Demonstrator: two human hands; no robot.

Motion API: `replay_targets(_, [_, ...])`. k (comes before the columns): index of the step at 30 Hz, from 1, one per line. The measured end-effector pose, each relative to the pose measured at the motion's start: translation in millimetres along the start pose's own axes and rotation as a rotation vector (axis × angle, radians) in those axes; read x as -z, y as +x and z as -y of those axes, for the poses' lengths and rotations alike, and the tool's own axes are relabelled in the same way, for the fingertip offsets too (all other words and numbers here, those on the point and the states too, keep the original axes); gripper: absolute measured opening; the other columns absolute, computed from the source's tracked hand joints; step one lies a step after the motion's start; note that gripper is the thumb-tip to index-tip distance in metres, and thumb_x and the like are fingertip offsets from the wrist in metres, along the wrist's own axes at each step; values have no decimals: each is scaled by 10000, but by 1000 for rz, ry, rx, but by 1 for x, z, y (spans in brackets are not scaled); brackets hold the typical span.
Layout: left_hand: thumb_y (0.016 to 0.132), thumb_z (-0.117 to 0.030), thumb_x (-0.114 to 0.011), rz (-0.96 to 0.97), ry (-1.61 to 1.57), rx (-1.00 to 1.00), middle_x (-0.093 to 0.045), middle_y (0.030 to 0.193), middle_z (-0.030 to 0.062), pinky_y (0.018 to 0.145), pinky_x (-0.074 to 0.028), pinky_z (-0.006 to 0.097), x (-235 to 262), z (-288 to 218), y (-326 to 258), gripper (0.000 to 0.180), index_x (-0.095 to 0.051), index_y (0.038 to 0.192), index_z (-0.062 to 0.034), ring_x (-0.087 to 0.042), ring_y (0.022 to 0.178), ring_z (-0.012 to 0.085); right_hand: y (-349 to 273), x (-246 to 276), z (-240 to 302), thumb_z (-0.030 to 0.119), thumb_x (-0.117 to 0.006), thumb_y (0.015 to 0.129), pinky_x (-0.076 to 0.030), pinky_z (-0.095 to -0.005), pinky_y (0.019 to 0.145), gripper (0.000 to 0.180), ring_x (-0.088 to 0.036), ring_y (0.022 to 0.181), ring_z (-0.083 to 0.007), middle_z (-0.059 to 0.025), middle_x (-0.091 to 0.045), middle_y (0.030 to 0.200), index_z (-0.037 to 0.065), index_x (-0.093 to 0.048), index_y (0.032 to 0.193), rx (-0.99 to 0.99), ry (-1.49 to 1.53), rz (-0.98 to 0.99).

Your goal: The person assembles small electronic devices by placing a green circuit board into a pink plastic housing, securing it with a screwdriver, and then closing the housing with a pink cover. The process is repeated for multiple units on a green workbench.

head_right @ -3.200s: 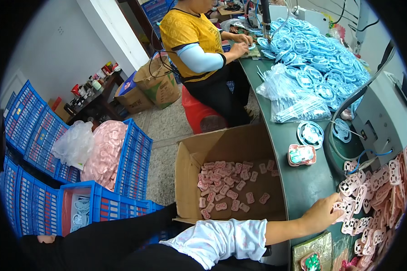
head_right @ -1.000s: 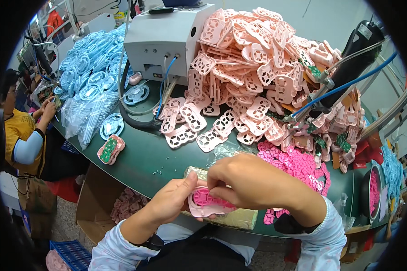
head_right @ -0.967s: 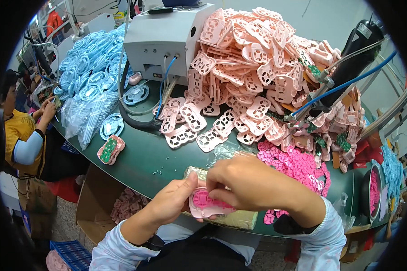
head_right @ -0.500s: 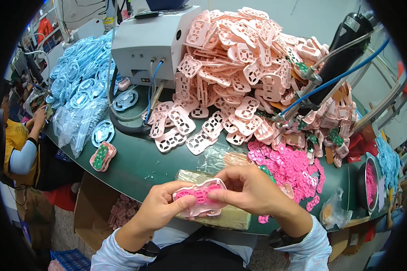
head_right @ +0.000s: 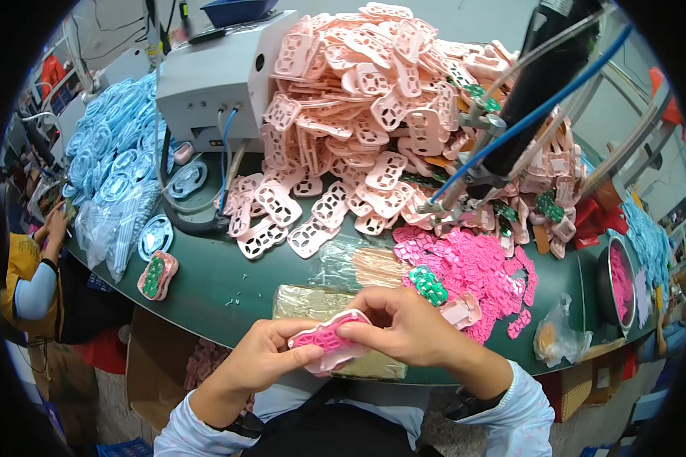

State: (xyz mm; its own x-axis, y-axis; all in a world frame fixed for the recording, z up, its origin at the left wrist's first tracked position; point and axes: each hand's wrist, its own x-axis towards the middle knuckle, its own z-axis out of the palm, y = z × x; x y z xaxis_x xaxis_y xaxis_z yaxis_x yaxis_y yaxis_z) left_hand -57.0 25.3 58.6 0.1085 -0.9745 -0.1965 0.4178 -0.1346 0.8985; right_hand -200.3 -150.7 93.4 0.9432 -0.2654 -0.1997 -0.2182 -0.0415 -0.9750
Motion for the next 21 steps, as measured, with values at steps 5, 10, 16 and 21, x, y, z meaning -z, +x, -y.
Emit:
replay_targets(5, [905,-104,-640,-119,348,8,-675,1014,84,793,-512,262,-16,-8,11,348,-609,1205,70,-610,899,106,-6,10,-13,222,-681,909,-436,-255,564,197,-544,669,-53,-10,-610,717,28,-682,877,80,-300,-129])
replay_targets(10, [942,-59,-553,-198,188,2,-613,1219,160,951,-466,310,-9,9,1,357,-551,1257,108,-601,1073,211,19,-4,-58,200,-624,836,-478,-357,652,217,-600,716,-217,-119,-618,772,5,-623,930,400,-167,-81])
replay_targets(16, [960,-46,-570,-214,325,-80,-652,1103,141,834,-502,274,-7,11,3,275,-585,1190,102,-627,955,172,29,-18,-67,186,-696,715,-488,-361,646,162,-619,680,-262,-108,-637,736,49,-638,781,397,-130,-223])
replay_targets(21, [949,-12,-568,-218,307,-50,-655,1080,132,814,-506,262,-19,-7,-1,275,-572,1198,103,-633,914,163,38,-13,-75,323,-768,782,-517,-357,664,316,-653,700,-252,-99,-689,815,70,-701,959,345,-253,-125])
